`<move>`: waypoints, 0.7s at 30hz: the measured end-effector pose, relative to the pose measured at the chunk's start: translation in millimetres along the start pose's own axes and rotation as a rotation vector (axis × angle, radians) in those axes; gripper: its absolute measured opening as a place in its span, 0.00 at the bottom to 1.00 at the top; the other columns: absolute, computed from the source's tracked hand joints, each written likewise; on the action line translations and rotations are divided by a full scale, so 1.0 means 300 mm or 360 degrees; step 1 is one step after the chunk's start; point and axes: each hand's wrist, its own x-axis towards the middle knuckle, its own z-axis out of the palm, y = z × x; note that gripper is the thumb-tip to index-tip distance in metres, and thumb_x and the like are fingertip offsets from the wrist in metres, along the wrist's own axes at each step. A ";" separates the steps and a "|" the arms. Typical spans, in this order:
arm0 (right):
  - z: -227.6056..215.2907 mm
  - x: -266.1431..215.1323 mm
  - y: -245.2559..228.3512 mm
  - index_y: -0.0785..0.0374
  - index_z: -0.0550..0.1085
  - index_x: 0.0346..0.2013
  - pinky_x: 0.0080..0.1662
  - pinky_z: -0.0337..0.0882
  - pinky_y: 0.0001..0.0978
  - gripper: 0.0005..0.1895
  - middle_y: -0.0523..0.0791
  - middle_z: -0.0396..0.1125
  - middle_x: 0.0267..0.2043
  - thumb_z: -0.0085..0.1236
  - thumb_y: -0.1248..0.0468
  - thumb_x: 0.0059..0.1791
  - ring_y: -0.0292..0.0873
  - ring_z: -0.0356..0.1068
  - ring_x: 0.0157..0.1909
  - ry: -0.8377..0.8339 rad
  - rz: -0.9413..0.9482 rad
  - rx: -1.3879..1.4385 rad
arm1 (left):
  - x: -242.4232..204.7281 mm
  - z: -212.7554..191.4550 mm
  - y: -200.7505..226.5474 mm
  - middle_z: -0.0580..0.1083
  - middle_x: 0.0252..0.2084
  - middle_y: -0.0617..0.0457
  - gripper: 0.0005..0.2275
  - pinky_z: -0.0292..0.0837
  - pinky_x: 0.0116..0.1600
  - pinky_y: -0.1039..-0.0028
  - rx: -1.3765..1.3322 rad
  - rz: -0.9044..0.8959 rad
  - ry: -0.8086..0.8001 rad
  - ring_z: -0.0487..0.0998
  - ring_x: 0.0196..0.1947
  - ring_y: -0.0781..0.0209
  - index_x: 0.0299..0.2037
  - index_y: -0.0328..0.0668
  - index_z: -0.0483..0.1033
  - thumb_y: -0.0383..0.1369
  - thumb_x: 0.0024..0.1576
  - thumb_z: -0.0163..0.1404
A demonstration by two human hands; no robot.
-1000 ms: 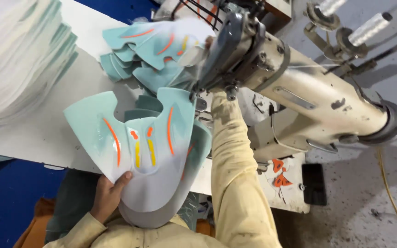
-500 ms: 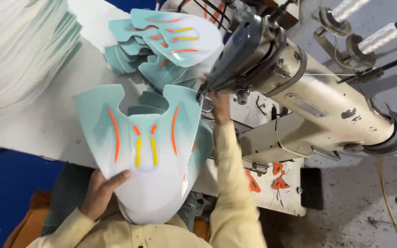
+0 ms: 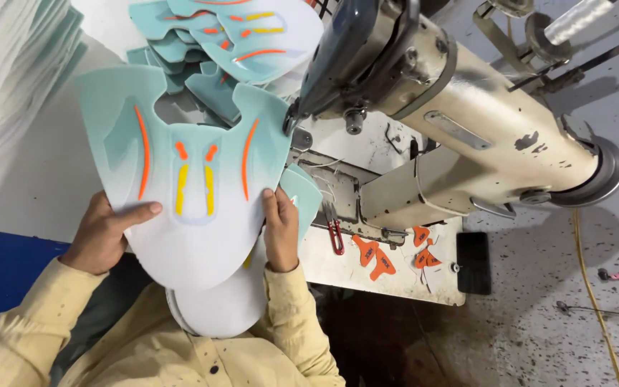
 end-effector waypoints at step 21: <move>0.055 -0.035 -0.200 0.62 0.70 0.50 0.29 0.68 0.26 0.17 0.42 0.72 0.28 0.38 0.54 0.58 0.36 0.71 0.25 -0.0174 0.0253 0.0390 | 0.264 0.189 0.066 0.77 0.53 0.48 0.17 0.75 0.57 0.69 -0.0239 0.0537 0.0128 0.79 0.50 0.61 0.58 0.28 0.72 0.21 0.58 0.55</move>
